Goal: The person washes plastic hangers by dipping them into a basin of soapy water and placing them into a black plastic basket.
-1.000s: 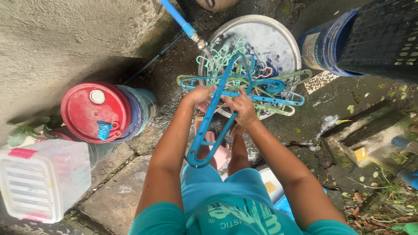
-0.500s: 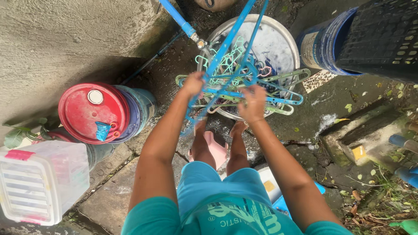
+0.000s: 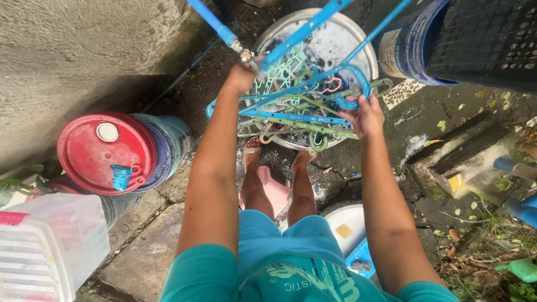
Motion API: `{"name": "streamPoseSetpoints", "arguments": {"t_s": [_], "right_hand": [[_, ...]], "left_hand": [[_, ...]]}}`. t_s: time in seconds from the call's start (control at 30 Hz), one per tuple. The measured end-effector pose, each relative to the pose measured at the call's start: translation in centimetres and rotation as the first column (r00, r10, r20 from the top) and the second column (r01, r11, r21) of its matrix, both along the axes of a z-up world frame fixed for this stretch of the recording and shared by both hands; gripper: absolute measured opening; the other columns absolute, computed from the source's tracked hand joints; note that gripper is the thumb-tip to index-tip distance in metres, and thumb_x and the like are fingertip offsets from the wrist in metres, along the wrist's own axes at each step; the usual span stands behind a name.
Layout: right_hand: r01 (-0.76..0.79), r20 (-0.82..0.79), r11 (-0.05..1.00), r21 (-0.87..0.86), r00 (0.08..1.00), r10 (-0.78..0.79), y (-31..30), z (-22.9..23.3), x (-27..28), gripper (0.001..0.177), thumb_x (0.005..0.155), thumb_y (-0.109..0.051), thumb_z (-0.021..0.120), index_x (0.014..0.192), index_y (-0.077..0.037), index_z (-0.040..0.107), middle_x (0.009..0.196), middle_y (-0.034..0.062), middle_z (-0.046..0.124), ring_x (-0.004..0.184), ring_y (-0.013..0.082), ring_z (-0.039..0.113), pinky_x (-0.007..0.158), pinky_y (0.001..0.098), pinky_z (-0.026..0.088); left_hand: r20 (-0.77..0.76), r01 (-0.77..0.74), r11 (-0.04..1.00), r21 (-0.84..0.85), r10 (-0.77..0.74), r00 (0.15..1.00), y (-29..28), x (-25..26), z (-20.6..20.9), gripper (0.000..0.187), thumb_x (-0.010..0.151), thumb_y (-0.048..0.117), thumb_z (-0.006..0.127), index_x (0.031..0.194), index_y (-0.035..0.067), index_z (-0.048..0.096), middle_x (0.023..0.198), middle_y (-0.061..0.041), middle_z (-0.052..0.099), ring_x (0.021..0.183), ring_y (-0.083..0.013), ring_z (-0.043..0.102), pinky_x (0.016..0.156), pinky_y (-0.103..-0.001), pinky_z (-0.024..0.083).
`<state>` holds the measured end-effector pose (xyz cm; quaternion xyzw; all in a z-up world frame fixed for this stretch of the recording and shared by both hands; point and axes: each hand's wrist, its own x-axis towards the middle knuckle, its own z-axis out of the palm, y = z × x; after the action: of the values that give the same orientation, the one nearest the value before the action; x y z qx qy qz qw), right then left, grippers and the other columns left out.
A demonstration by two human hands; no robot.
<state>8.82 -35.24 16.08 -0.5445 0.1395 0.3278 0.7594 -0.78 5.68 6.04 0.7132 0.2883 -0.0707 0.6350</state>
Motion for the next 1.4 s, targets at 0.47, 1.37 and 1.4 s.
{"name": "streamPoseSetpoints", "arguments": {"t_s": [0.47,1.37,1.4], "right_hand": [[0.002,-0.137,0.996,-0.087,0.99,-0.014,11.1,-8.2,-10.0,0.029,0.106,-0.014,0.051,0.134,-0.009,0.05,0.107,0.0113,0.072,0.092,0.0248,0.074,0.072,0.0387,0.067],[0.209,-0.119,0.978,0.005,0.971,-0.207,14.2,-5.4,-10.7,0.022,0.107,-0.018,0.052,0.128,-0.011,0.051,0.106,0.0108,0.071,0.094,0.0243,0.075,0.075,0.0384,0.067],[0.209,-0.118,0.978,0.008,0.971,-0.206,13.6,-5.4,-10.7,0.022,0.107,-0.018,0.052,0.128,-0.011,0.051,0.106,0.0108,0.071,0.094,0.0243,0.075,0.075,0.0384,0.067]], "left_hand": [[-0.189,-0.337,0.475,-0.813,0.331,0.924,-6.3,0.9,3.0,0.022,0.094,0.0,0.054,0.114,-0.002,0.065,0.102,-0.015,0.074,0.087,-0.0247,0.075,0.077,-0.038,0.066],[0.003,-0.566,0.738,-0.368,0.61,0.793,-4.0,-1.2,-3.8,0.016,0.095,0.006,0.065,0.105,-0.005,0.07,0.105,-0.024,0.071,0.089,-0.029,0.072,0.081,-0.042,0.065],[0.015,-0.485,0.683,-0.546,0.587,0.81,-4.4,-1.0,-2.8,0.022,0.092,0.003,0.063,0.111,-0.003,0.07,0.112,-0.021,0.074,0.094,-0.0263,0.074,0.084,-0.041,0.063]]}}
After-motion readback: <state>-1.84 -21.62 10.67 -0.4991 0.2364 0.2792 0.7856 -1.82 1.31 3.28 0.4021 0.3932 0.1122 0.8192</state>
